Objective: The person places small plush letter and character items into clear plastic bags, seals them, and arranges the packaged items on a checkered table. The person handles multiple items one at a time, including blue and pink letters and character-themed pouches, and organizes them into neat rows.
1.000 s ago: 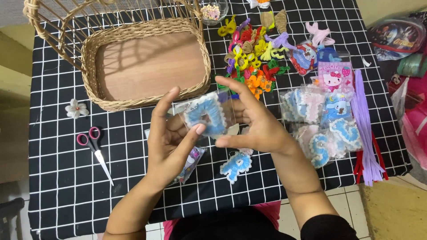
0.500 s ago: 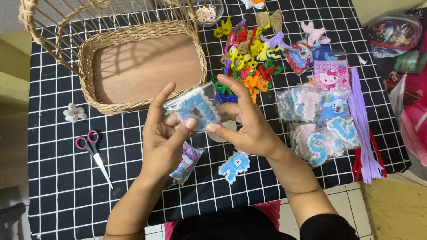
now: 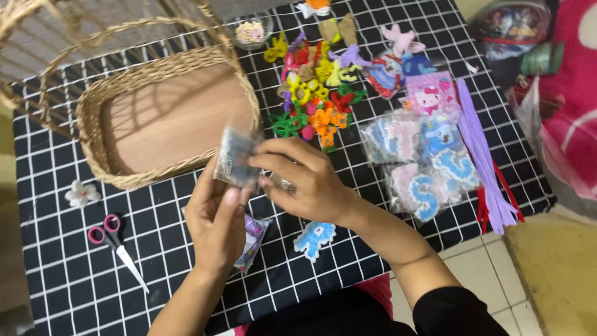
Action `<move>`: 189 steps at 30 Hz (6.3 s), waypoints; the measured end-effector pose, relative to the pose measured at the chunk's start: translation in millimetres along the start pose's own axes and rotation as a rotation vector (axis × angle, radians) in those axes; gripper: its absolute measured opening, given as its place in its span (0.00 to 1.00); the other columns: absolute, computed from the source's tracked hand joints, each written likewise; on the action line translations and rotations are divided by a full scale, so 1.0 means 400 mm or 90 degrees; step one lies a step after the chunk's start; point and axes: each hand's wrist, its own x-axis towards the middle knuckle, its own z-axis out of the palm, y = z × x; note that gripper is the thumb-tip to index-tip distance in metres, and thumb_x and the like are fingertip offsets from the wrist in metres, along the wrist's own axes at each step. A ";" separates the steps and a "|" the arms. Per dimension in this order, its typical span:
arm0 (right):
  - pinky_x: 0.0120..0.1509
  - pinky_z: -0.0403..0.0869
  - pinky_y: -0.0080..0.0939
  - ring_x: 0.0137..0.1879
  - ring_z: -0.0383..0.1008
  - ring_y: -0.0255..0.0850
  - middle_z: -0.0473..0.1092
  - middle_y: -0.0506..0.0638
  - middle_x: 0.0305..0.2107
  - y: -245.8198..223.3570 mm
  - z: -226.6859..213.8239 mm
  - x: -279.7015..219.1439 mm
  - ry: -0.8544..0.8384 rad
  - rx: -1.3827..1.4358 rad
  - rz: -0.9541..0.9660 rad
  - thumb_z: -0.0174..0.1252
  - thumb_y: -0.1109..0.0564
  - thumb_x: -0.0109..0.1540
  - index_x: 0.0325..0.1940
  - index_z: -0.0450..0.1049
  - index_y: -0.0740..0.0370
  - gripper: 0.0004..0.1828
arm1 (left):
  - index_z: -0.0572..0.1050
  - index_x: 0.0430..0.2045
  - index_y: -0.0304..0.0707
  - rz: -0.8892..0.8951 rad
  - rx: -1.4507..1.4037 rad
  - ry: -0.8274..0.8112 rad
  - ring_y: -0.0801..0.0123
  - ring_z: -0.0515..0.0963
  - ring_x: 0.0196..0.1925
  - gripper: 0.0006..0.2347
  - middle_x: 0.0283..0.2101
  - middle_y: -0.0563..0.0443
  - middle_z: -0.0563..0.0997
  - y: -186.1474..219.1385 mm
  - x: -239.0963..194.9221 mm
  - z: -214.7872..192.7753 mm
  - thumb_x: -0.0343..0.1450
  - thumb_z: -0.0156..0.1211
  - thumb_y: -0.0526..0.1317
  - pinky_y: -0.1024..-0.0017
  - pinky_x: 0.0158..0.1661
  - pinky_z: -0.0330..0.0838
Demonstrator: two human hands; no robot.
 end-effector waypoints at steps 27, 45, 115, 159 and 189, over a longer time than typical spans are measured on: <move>0.80 0.52 0.57 0.79 0.51 0.55 0.54 0.62 0.73 0.050 -0.538 -0.333 0.158 -0.165 0.686 0.37 0.67 0.65 0.71 0.62 0.57 0.30 | 0.75 0.53 0.34 0.108 0.061 0.019 0.59 0.83 0.62 0.11 0.63 0.36 0.78 0.116 0.004 -0.112 0.78 0.56 0.37 0.67 0.64 0.84; 0.61 0.54 0.61 0.65 0.58 0.56 0.62 0.56 0.65 0.013 -0.341 -0.303 0.114 -0.718 0.303 0.51 0.60 0.70 0.64 0.77 0.59 0.19 | 0.76 0.47 0.43 0.148 0.099 0.242 0.72 0.84 0.50 0.09 0.58 0.47 0.81 0.238 0.022 -0.125 0.76 0.58 0.43 0.70 0.57 0.85; 0.46 0.70 0.42 0.41 0.71 0.41 0.71 0.50 0.36 0.017 -0.161 -0.136 -0.614 0.265 0.076 0.56 0.52 0.68 0.40 0.73 0.59 0.08 | 0.85 0.29 0.33 -0.161 0.242 -0.045 0.72 0.84 0.33 0.06 0.30 0.47 0.87 0.107 0.127 -0.143 0.69 0.66 0.37 0.76 0.40 0.79; 0.56 0.79 0.43 0.49 0.77 0.41 0.75 0.61 0.48 0.142 -0.161 0.081 -0.194 0.461 0.294 0.61 0.72 0.57 0.59 0.67 0.72 0.26 | 0.84 0.25 0.23 -0.228 0.270 -0.170 0.71 0.80 0.27 0.06 0.20 0.41 0.85 0.162 0.113 -0.094 0.66 0.70 0.32 0.70 0.34 0.79; 0.46 0.80 0.39 0.41 0.74 0.35 0.77 0.59 0.36 0.059 -0.147 0.085 -0.312 0.362 0.306 0.67 0.66 0.58 0.53 0.62 0.66 0.24 | 0.86 0.30 0.29 -0.172 0.428 -0.291 0.54 0.87 0.27 0.06 0.22 0.38 0.87 0.179 0.094 -0.053 0.66 0.68 0.34 0.59 0.36 0.79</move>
